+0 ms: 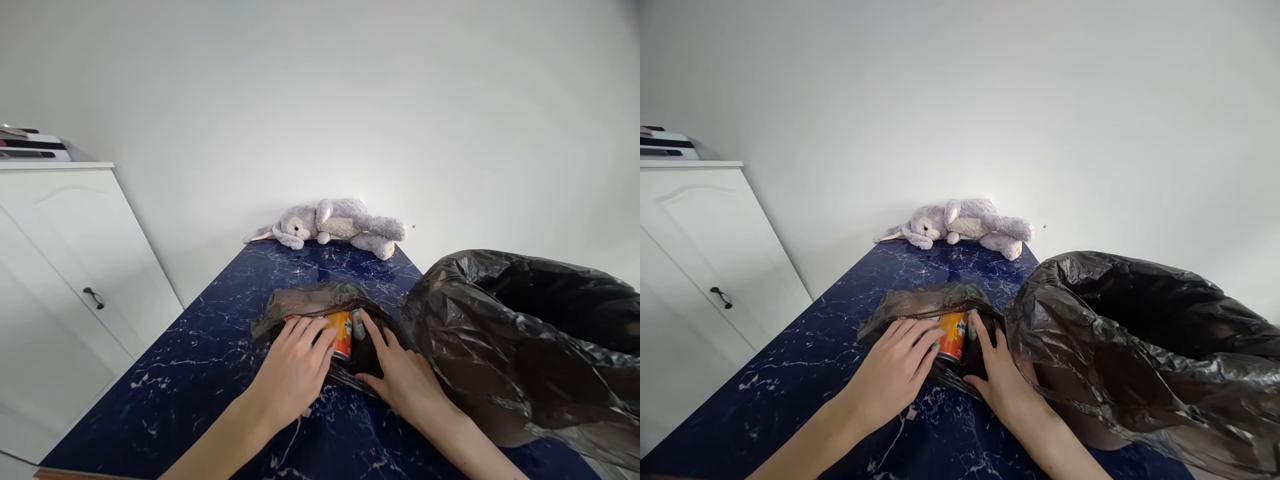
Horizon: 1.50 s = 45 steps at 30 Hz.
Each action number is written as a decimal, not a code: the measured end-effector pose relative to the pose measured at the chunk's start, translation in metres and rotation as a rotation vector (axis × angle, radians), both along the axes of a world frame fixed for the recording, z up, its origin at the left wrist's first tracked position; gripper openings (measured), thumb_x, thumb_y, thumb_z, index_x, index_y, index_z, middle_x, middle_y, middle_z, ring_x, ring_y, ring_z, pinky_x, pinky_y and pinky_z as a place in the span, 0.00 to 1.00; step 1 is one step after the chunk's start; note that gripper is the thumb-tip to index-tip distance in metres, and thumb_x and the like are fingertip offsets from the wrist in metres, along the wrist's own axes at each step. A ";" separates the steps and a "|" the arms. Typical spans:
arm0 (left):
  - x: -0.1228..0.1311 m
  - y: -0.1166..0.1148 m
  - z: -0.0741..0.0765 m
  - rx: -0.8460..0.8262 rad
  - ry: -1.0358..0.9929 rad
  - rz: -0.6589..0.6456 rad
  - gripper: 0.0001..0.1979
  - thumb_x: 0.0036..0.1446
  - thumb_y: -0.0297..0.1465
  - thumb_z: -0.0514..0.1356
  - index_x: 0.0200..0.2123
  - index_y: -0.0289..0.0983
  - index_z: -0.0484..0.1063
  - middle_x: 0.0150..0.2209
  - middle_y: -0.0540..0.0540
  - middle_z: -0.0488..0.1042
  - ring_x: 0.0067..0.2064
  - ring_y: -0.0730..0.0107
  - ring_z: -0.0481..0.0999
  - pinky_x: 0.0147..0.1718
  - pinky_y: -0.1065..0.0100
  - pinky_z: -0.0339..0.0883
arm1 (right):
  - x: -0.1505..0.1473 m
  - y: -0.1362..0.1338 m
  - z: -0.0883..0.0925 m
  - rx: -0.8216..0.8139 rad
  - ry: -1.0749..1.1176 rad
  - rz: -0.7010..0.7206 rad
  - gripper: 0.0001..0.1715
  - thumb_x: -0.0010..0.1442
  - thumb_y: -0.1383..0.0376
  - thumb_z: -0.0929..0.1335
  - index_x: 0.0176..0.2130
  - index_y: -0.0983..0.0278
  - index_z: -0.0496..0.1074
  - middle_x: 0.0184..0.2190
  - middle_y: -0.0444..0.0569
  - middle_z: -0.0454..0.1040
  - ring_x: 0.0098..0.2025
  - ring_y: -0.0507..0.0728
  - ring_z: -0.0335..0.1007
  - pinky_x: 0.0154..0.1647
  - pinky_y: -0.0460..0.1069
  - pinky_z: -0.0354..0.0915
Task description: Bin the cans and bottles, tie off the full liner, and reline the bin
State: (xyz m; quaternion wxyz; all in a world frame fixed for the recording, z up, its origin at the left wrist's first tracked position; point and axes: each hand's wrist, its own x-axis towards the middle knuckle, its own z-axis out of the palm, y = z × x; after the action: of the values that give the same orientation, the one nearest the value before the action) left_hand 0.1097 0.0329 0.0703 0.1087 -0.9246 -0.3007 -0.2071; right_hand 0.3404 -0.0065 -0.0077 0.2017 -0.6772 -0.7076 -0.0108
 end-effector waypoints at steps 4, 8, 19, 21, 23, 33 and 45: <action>0.016 0.012 -0.021 0.004 -0.022 0.104 0.23 0.74 0.39 0.56 0.67 0.39 0.65 0.63 0.34 0.75 0.61 0.40 0.77 0.58 0.43 0.72 | -0.019 -0.010 -0.002 0.029 -0.072 0.014 0.69 0.63 0.59 0.76 0.79 0.46 0.27 0.61 0.66 0.74 0.33 0.69 0.84 0.25 0.53 0.70; 0.015 0.026 -0.038 0.008 -0.031 0.193 0.27 0.68 0.31 0.58 0.69 0.41 0.61 0.63 0.34 0.74 0.62 0.41 0.76 0.58 0.46 0.72 | -0.024 -0.013 -0.005 -0.003 -0.048 0.098 0.60 0.68 0.60 0.72 0.79 0.46 0.32 0.61 0.63 0.74 0.28 0.61 0.81 0.21 0.49 0.62; -0.018 0.054 -0.029 -0.196 0.028 0.300 0.09 0.65 0.35 0.63 0.45 0.38 0.76 0.38 0.36 0.84 0.37 0.46 0.86 0.29 0.61 0.76 | -0.008 -0.012 -0.016 0.040 0.095 0.223 0.47 0.76 0.58 0.62 0.79 0.47 0.29 0.64 0.58 0.72 0.40 0.64 0.83 0.32 0.54 0.76; -0.034 0.053 -0.004 -0.304 -0.004 0.256 0.12 0.67 0.42 0.62 0.44 0.39 0.78 0.37 0.39 0.84 0.34 0.51 0.87 0.25 0.64 0.75 | -0.006 -0.013 -0.019 0.043 0.092 0.223 0.45 0.76 0.58 0.61 0.79 0.46 0.31 0.65 0.58 0.71 0.41 0.65 0.83 0.33 0.56 0.77; -0.057 0.052 0.021 -0.534 -0.124 0.136 0.21 0.69 0.46 0.61 0.57 0.40 0.76 0.48 0.38 0.85 0.43 0.52 0.88 0.31 0.64 0.79 | -0.005 -0.013 -0.021 0.040 0.105 0.223 0.44 0.77 0.57 0.61 0.79 0.46 0.32 0.66 0.58 0.70 0.41 0.65 0.83 0.34 0.56 0.77; -0.181 0.060 0.053 -0.837 -1.216 0.067 0.29 0.77 0.48 0.45 0.69 0.38 0.66 0.64 0.41 0.76 0.67 0.49 0.73 0.63 0.44 0.70 | -0.006 -0.011 -0.029 0.038 0.120 0.209 0.40 0.77 0.55 0.59 0.79 0.46 0.37 0.67 0.58 0.70 0.33 0.61 0.82 0.25 0.52 0.73; -0.200 0.139 -0.041 -0.740 -1.428 0.336 0.35 0.59 0.36 0.73 0.66 0.43 0.65 0.64 0.37 0.74 0.61 0.53 0.79 0.60 0.55 0.75 | -0.007 -0.012 -0.035 0.012 0.122 0.220 0.38 0.79 0.56 0.56 0.79 0.46 0.36 0.66 0.58 0.69 0.34 0.61 0.82 0.27 0.53 0.75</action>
State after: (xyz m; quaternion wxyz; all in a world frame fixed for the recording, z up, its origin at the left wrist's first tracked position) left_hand -0.0900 0.1716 0.0295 -0.3913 -0.4886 -0.4809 -0.6139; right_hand 0.3336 -0.0183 -0.0424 0.2486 -0.5935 -0.7640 0.0485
